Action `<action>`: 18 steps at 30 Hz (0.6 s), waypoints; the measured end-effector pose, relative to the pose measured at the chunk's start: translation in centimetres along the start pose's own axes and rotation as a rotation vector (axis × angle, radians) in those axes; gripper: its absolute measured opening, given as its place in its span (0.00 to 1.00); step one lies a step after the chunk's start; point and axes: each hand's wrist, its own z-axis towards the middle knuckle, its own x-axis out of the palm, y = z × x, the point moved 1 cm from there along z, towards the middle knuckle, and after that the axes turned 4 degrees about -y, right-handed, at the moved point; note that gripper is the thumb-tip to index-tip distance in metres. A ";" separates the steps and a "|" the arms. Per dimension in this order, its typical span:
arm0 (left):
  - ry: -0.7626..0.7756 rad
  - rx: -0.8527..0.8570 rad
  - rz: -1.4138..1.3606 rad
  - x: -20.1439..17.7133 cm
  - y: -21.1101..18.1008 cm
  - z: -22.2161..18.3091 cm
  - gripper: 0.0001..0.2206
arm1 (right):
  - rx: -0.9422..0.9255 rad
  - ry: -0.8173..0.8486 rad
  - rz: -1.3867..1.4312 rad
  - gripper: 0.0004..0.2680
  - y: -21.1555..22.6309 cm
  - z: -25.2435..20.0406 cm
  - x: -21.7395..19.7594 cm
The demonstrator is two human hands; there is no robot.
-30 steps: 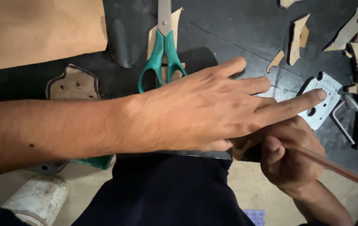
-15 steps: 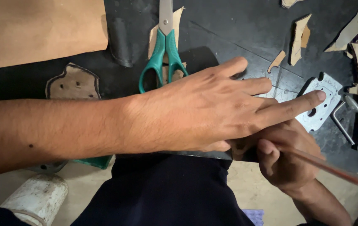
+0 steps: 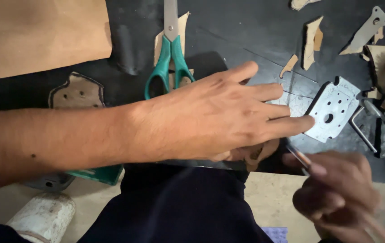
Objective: Tracing a metal component onto cardboard to create a template and checking the fit for a gasket.
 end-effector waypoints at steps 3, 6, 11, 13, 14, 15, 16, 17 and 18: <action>0.043 0.020 -0.013 -0.4 -0.3 1.1 0.16 | -0.045 -0.086 -0.173 0.07 0.8 -4.1 -0.3; 0.125 0.028 -0.001 -0.9 -1.3 2.6 0.12 | -0.143 -0.016 -0.057 0.10 0.5 -4.7 -1.1; 0.251 0.037 -0.065 -1.7 -3.4 5.6 0.09 | -0.095 0.018 -0.035 0.10 1.3 -6.5 -2.8; 0.288 0.031 -0.103 -2.0 -4.3 7.2 0.11 | -0.116 0.039 -0.045 0.10 2.1 -6.4 -3.5; 0.373 0.064 -0.059 -2.2 -4.7 8.0 0.08 | -0.093 0.068 -0.111 0.10 2.7 -6.3 -3.7; 0.459 0.095 -0.013 -2.3 -5.2 8.7 0.10 | -0.070 0.098 -0.176 0.10 3.2 -6.2 -3.9; 0.464 0.095 -0.011 -2.4 -5.6 9.2 0.10 | -0.071 0.095 -0.172 0.10 3.2 -6.4 -3.8; 0.518 0.131 0.017 -2.5 -5.9 9.7 0.10 | -0.080 0.097 -0.186 0.11 3.2 -6.6 -3.8; 0.573 0.166 0.046 -2.6 -6.1 10.1 0.11 | -0.089 0.100 -0.200 0.12 3.2 -6.7 -3.7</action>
